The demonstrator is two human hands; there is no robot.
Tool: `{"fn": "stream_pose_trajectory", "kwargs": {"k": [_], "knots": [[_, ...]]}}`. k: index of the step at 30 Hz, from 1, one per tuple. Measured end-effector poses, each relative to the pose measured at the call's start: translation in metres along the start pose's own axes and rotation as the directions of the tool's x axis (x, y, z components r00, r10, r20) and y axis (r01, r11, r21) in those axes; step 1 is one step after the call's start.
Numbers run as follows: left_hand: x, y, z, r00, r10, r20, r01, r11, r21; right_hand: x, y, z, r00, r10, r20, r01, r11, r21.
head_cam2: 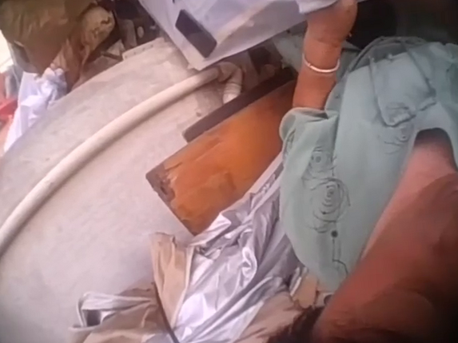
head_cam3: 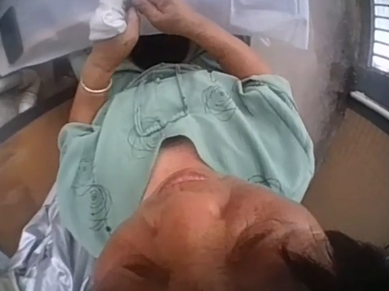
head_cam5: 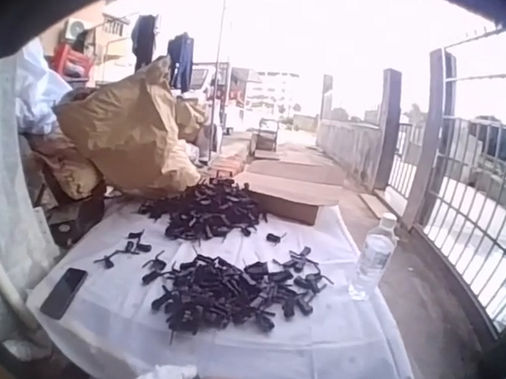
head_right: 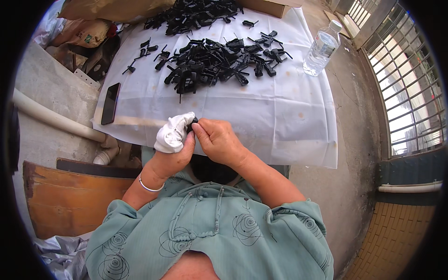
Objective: Clean individual small black plastic components using a white cloth.
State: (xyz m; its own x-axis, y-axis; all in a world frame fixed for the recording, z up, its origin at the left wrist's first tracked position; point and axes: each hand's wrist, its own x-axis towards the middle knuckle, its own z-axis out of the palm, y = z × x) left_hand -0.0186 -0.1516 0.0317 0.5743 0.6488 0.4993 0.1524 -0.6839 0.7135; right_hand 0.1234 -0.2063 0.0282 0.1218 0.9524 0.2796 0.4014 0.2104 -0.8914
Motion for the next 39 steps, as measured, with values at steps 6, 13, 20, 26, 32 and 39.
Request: {"fn": "stream_pose_trajectory", "kwargs": {"k": [6,13,20,26,32,39], "knots": [[-0.005,-0.010,0.006,1.000,-0.010,-0.005,0.010,0.991,0.130,-0.002,0.012,0.024,0.992,0.046,-0.117,-0.040,0.998,0.055],[-0.009,-0.012,0.009,0.999,0.041,0.014,-0.044,0.951,0.306,-0.002,0.025,0.029,0.982,0.181,-0.061,-0.174,0.978,0.112],[0.000,-0.018,-0.007,0.867,-0.410,0.285,0.497,0.657,-0.567,-0.006,0.016,-0.012,0.993,0.075,0.091,-0.076,0.997,0.001],[0.002,-0.014,-0.009,0.839,-0.405,0.364,0.537,0.502,-0.679,-0.009,0.023,-0.018,0.978,-0.206,0.042,0.209,0.975,-0.076],[0.004,-0.004,-0.015,0.783,-0.314,0.538,0.618,0.498,-0.609,-0.005,0.012,-0.017,0.986,-0.164,0.033,0.160,0.983,0.095],[0.000,0.003,-0.013,0.786,-0.342,0.516,0.616,0.509,-0.601,-0.009,0.002,-0.010,0.997,0.051,0.059,-0.065,0.964,0.259]]}}
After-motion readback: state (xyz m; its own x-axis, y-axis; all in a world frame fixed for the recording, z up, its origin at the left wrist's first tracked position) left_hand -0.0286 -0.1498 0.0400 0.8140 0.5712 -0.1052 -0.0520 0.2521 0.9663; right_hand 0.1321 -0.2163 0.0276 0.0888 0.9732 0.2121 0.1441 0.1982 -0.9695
